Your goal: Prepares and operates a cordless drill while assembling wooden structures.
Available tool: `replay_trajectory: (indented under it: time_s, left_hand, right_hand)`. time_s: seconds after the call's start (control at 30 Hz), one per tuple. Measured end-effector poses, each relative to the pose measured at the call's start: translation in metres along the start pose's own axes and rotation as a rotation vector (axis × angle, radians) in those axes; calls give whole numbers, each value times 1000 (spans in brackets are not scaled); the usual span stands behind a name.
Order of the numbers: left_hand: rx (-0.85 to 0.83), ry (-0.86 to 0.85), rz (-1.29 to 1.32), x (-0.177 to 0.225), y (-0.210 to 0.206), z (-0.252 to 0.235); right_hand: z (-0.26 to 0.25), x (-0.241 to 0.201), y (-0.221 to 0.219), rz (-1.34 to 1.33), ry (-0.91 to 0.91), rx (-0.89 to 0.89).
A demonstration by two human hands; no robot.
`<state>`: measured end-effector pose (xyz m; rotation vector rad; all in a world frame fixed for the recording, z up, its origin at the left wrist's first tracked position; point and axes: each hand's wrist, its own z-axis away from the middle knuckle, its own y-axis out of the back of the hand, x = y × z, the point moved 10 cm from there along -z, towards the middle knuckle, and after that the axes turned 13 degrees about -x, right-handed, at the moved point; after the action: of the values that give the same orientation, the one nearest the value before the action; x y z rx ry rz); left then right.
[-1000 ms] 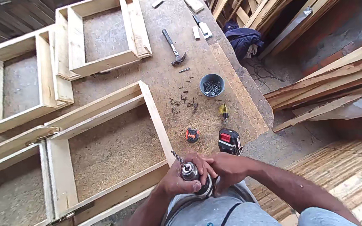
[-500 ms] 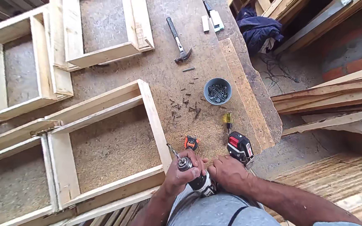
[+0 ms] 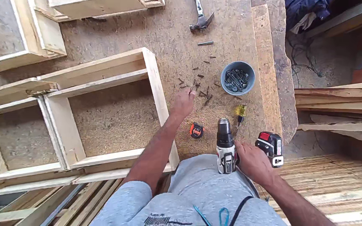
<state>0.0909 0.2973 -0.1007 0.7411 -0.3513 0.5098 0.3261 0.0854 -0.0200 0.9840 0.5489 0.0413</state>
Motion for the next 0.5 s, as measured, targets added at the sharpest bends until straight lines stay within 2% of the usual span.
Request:
replay_trajectory:
  time_s: [0.03, 0.1, 0.13, 0.2, 0.23, 0.3, 0.43, 0.5]
  left_hand:
    - [-52, 91, -125, -8, -15, -16]
    - [-3, 160, -279, -11, -28, -28]
    - [58, 115, -328, -3, -31, -27]
    - [168, -80, -452, 21, -47, -20]
    - [116, -118, -507, 29, -62, -22]
    - [-121, 17, -540, 24, -91, -31]
    - [-187, 101, -535, 22, -94, -47]
    - [-221, 83, -389, 15, -90, -45]
  right_hand:
    - [4, 11, -5, -34, -78, -17]
    - [13, 27, -14, -84, -193, -34]
    - [18, 31, -16, -108, -231, -31]
    - [25, 38, -17, -141, -272, -31]
    - [26, 40, -17, -156, -278, -30]
    - [26, 40, -17, -215, -270, -55]
    - [15, 39, -10, -401, -166, -122]
    - [11, 37, -7, -533, -85, -120]
